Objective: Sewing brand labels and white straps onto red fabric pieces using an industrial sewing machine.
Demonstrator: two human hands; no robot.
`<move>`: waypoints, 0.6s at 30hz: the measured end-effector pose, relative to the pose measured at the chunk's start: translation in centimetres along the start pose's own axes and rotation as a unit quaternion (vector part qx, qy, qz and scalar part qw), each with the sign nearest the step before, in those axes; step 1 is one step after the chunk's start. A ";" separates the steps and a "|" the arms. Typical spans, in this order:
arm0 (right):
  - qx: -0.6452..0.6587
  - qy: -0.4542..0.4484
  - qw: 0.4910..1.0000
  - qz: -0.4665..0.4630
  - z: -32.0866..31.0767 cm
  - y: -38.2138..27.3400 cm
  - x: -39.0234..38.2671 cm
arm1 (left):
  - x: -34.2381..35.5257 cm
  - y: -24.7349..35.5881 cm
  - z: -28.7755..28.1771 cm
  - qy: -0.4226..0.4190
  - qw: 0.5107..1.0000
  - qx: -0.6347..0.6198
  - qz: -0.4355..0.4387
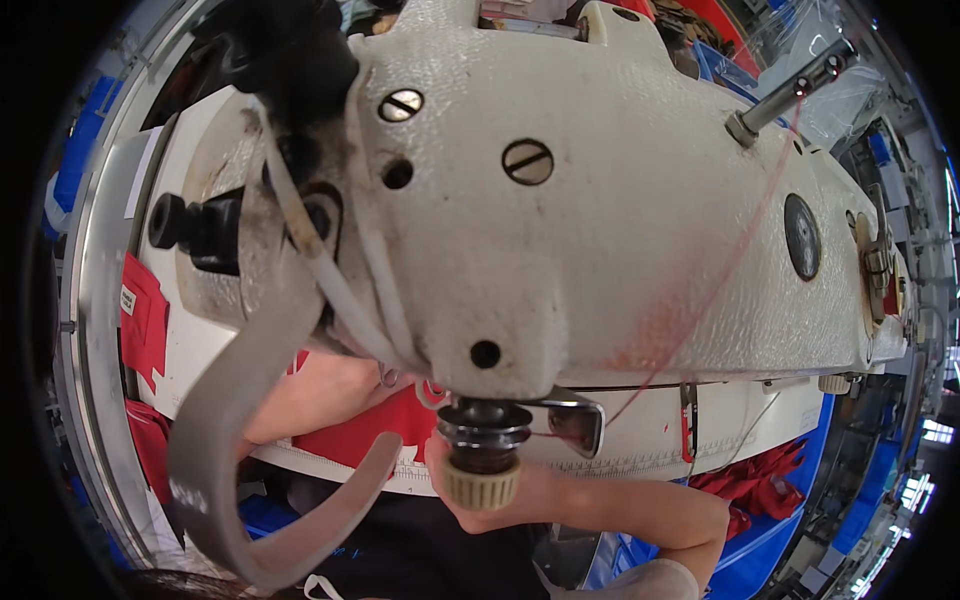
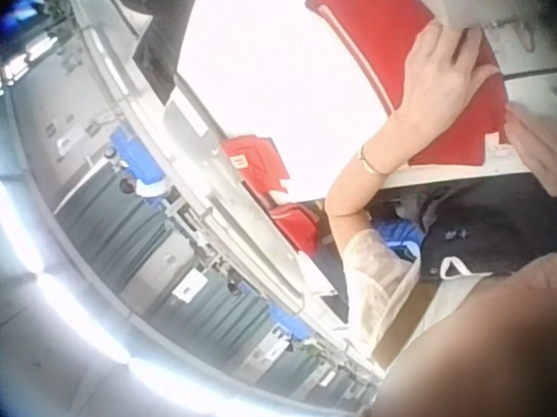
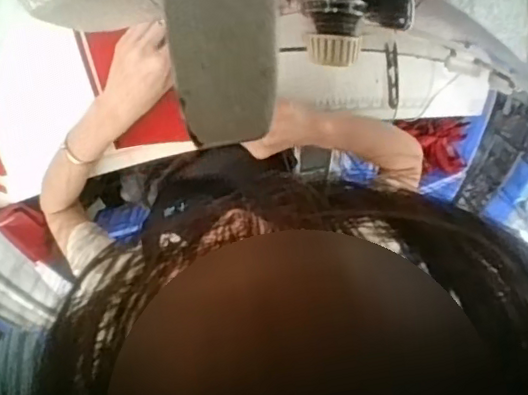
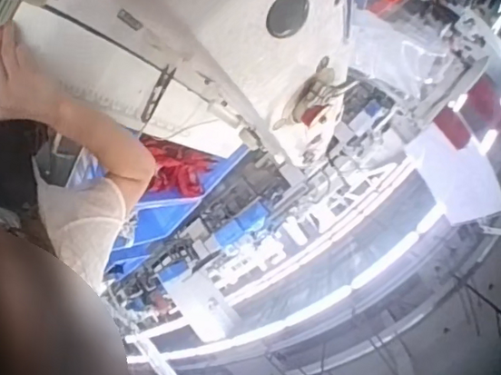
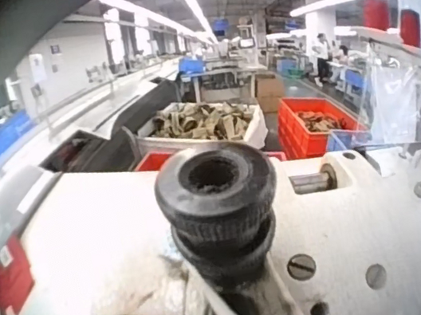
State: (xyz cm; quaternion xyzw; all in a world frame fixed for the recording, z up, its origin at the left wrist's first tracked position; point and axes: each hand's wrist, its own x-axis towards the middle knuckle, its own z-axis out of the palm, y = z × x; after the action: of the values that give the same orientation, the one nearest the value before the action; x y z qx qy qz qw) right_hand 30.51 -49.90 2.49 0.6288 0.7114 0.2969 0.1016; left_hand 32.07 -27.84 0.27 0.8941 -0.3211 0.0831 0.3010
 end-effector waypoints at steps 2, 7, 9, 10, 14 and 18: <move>-0.049 0.025 0.998 -0.030 0.5 0.5 0.1 | -0.1 -0.2 -0.1 -0.004 1.000 -0.004 -0.011; 0.106 -0.037 0.993 0.047 2.1 0.1 -0.8 | -0.3 -0.1 -0.2 0.010 1.000 0.029 -0.003; 0.088 -0.029 0.993 0.067 2.7 0.1 -1.0 | 0.2 1.0 -1.7 -0.017 0.999 0.026 -0.015; 0.070 -0.027 0.993 0.089 2.7 0.2 -1.2 | 0.7 1.5 -2.2 -0.046 0.998 0.019 -0.024; 0.146 -0.004 0.974 0.174 3.6 0.4 -1.5 | 0.0 1.1 -1.8 -0.017 0.998 0.048 0.022; 0.109 0.004 0.967 0.230 3.7 1.6 -0.9 | -1.5 -0.5 -0.2 0.002 0.995 0.052 0.088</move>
State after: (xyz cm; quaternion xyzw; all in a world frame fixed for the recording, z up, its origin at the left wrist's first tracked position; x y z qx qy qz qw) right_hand 33.94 -49.57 0.18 0.7816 0.5763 0.2353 -0.0413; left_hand 31.20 -26.60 -0.34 0.8767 -0.3929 0.1278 0.2464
